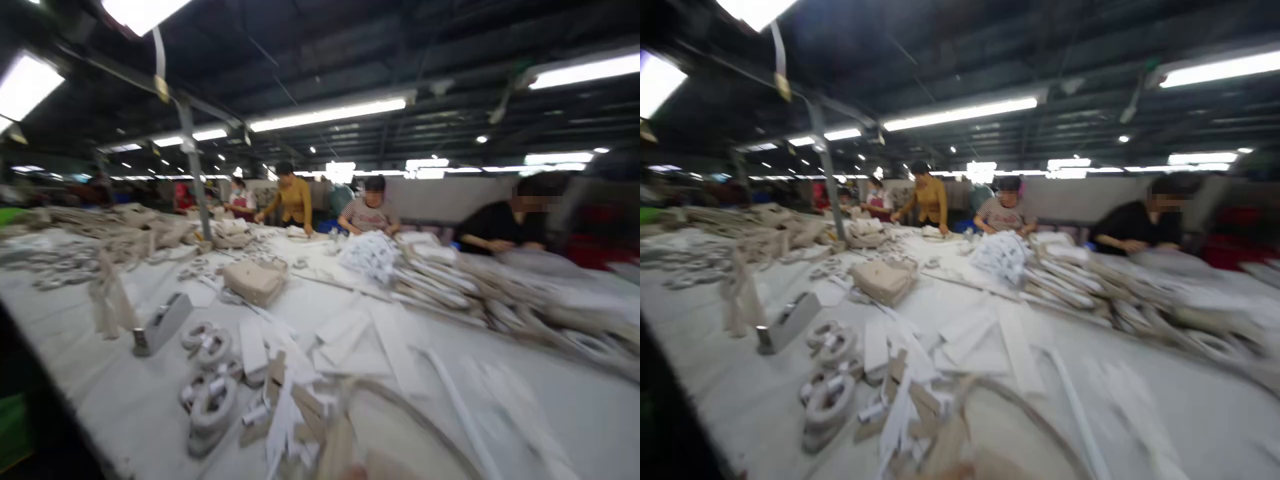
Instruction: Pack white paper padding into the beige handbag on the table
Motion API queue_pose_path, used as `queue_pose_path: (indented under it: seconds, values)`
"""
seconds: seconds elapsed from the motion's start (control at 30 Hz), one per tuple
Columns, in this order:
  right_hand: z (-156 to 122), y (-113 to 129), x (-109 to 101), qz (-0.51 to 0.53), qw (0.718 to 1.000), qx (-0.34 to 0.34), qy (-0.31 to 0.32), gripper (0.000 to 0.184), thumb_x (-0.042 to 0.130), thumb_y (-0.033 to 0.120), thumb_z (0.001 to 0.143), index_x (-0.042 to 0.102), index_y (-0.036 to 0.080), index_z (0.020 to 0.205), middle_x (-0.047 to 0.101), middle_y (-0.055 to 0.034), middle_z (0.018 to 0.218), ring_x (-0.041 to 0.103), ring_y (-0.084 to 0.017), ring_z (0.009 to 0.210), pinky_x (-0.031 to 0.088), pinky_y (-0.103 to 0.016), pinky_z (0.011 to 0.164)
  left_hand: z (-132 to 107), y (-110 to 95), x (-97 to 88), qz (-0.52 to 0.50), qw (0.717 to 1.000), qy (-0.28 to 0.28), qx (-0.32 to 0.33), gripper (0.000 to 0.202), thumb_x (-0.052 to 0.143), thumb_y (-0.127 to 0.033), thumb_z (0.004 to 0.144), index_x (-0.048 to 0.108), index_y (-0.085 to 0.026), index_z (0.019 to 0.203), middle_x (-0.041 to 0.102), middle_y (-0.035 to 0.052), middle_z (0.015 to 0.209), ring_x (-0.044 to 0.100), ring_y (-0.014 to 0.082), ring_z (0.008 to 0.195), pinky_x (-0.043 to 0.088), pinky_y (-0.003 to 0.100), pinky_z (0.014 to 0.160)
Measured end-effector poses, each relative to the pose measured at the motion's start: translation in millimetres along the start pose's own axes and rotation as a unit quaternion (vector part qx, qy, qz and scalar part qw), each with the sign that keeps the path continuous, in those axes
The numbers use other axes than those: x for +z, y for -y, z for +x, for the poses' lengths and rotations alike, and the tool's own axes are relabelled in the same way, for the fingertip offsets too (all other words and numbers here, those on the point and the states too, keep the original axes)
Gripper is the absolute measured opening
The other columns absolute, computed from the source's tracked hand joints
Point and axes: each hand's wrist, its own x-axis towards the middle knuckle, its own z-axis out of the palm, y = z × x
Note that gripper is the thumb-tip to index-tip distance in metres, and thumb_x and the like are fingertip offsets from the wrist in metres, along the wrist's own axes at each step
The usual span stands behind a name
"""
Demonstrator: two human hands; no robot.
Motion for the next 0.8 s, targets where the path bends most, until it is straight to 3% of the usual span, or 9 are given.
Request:
queue_pose_path:
  seconds: [0.1, 0.17, 0.23, 0.33, 0.4, 0.47, 0.63, 0.8]
  values:
    - [-75.2, -25.9, -36.8, -0.018, 0.995, 0.085, 0.053, 0.027, 0.047, 0.040, 0.091, 0.067, 0.023, 0.097, 0.069, -0.0062, 0.101, 0.064, -0.019, 0.090, 0.054, -0.037, 0.083, 14.5, -26.8, 29.4, -0.061, 0.991, 0.032, 0.112, 0.043, 0.057, -0.049, 0.086, 0.052, -0.036, 0.126, 0.028, 0.0039, 0.152, 0.027, 0.0398, 0.135, 0.024, 0.065, 0.104]
    - [-104.3, -36.3, -62.3, -0.039, 0.992, 0.119, 0.029, 0.034, 0.039, 0.038, 0.092, 0.068, 0.023, 0.100, 0.070, -0.0073, 0.101, 0.066, -0.021, 0.094, 0.052, -0.039, 0.089, 16.3, -28.5, 35.2, -0.089, 0.986, 0.029, 0.138, 0.042, 0.058, -0.049, 0.084, 0.054, -0.038, 0.125, 0.026, 0.0030, 0.153, 0.025, 0.0436, 0.135, 0.023, 0.067, 0.102]
    - [-122.7, -43.5, -84.0, -0.072, 0.985, 0.149, -0.037, 0.039, 0.035, 0.039, 0.091, 0.066, 0.020, 0.107, 0.071, -0.0088, 0.103, 0.065, -0.023, 0.098, 0.051, -0.040, 0.093, 15.3, -26.3, 33.1, -0.119, 0.985, 0.002, 0.126, 0.034, 0.057, -0.041, 0.086, 0.059, -0.036, 0.120, 0.037, 0.0038, 0.148, 0.037, 0.0382, 0.130, 0.030, 0.057, 0.102]
    - [-144.2, -50.9, -99.7, -0.104, 0.969, 0.192, -0.113, 0.042, 0.037, 0.043, 0.090, 0.065, 0.018, 0.108, 0.072, -0.0098, 0.098, 0.067, -0.024, 0.095, 0.052, -0.042, 0.092, 16.4, -32.0, 26.0, -0.143, 0.987, -0.056, 0.049, 0.024, 0.046, -0.032, 0.091, 0.067, -0.026, 0.102, 0.066, 0.0055, 0.110, 0.058, 0.0233, 0.103, 0.042, 0.035, 0.091]
    - [-156.7, -53.3, -97.3, -0.108, 0.962, 0.215, -0.132, 0.044, 0.037, 0.045, 0.089, 0.065, 0.017, 0.108, 0.072, -0.0102, 0.097, 0.068, -0.025, 0.094, 0.052, -0.042, 0.093, 22.5, -43.6, 24.0, -0.106, 0.991, -0.079, -0.026, 0.030, 0.041, -0.034, 0.094, 0.067, -0.020, 0.090, 0.068, 0.0069, 0.089, 0.061, 0.0224, 0.091, 0.044, 0.033, 0.083]
    - [-165.4, -52.3, -88.4, -0.107, 0.957, 0.229, -0.143, 0.045, 0.037, 0.045, 0.090, 0.065, 0.016, 0.109, 0.071, -0.0106, 0.102, 0.066, -0.025, 0.098, 0.052, -0.041, 0.093, 32.2, -58.4, 24.9, -0.042, 0.994, -0.071, -0.079, 0.031, 0.041, -0.036, 0.093, 0.066, -0.018, 0.089, 0.068, 0.0096, 0.088, 0.061, 0.0259, 0.090, 0.045, 0.036, 0.080]
    - [-169.2, -43.5, -63.0, -0.110, 0.962, 0.201, -0.148, 0.042, 0.037, 0.042, 0.091, 0.060, 0.016, 0.116, 0.067, -0.0106, 0.113, 0.062, -0.023, 0.106, 0.053, -0.037, 0.092, 54.7, -86.1, 30.1, 0.031, 0.991, -0.010, -0.128, 0.025, 0.048, -0.031, 0.090, 0.063, -0.015, 0.102, 0.067, 0.0146, 0.096, 0.060, 0.0295, 0.095, 0.046, 0.039, 0.078]
    - [-175.3, -54.1, -42.6, -0.177, 0.964, 0.154, -0.128, 0.043, 0.046, 0.042, 0.089, 0.054, 0.018, 0.123, 0.062, -0.0119, 0.121, 0.058, -0.026, 0.112, 0.052, -0.044, 0.094, 60.6, -89.2, 34.5, 0.049, 0.987, -0.008, -0.153, 0.029, 0.044, -0.028, 0.092, 0.064, -0.010, 0.101, 0.066, 0.0202, 0.095, 0.060, 0.0330, 0.093, 0.047, 0.044, 0.076]
